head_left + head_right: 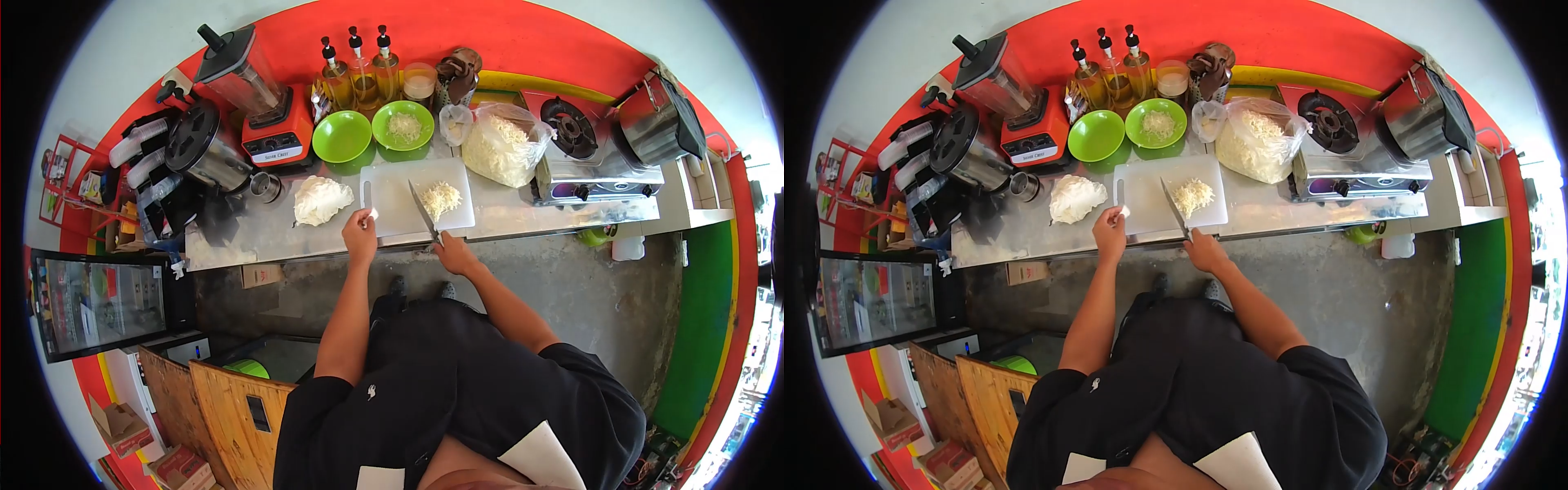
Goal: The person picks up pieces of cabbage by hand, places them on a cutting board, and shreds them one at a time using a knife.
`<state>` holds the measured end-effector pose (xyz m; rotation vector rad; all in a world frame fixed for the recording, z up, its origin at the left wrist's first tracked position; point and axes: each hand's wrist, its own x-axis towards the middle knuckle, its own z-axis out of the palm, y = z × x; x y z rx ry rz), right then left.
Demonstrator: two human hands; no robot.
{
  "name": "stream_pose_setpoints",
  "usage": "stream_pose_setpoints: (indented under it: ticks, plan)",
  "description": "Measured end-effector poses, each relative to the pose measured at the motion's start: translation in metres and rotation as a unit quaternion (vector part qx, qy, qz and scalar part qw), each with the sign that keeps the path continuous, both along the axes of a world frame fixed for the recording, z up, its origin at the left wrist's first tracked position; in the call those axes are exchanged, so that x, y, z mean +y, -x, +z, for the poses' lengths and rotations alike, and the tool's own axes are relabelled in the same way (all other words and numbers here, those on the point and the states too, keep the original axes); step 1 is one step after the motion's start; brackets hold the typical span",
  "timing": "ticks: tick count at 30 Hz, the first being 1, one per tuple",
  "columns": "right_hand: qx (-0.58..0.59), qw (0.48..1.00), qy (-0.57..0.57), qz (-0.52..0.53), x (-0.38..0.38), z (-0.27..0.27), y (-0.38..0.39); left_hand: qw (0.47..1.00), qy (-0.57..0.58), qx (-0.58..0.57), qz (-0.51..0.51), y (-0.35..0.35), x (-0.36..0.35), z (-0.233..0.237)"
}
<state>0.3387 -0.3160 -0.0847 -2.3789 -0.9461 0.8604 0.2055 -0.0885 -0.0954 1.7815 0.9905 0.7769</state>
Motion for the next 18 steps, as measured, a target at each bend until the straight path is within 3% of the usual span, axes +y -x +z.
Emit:
stream_pose_setpoints:
  ticks: [6, 8, 13, 17, 18]
  plan:
    - [-0.022, 0.998, -0.029, -0.047, -0.003, 0.01, 0.015, 0.958, 0.175, 0.016, -0.229, -0.017, -0.001, 0.018]
    - [-0.043, 0.995, -0.063, -0.064, -0.001, 0.012, 0.021, 0.957, 0.176, 0.001, -0.23, -0.019, 0.001, 0.011]
    - [-0.029, 0.995, -0.062, -0.079, 0.008, 0.02, 0.034, 0.979, 0.029, 0.063, -0.193, -0.011, 0.015, -0.01]
    - [-0.018, 0.996, -0.055, -0.074, 0.016, 0.027, 0.043, 0.976, 0.025, 0.078, -0.201, -0.007, 0.024, -0.012]
    - [-0.018, 0.996, -0.053, -0.074, 0.018, 0.025, 0.045, 0.972, -0.08, 0.116, -0.191, -0.007, 0.023, -0.008]
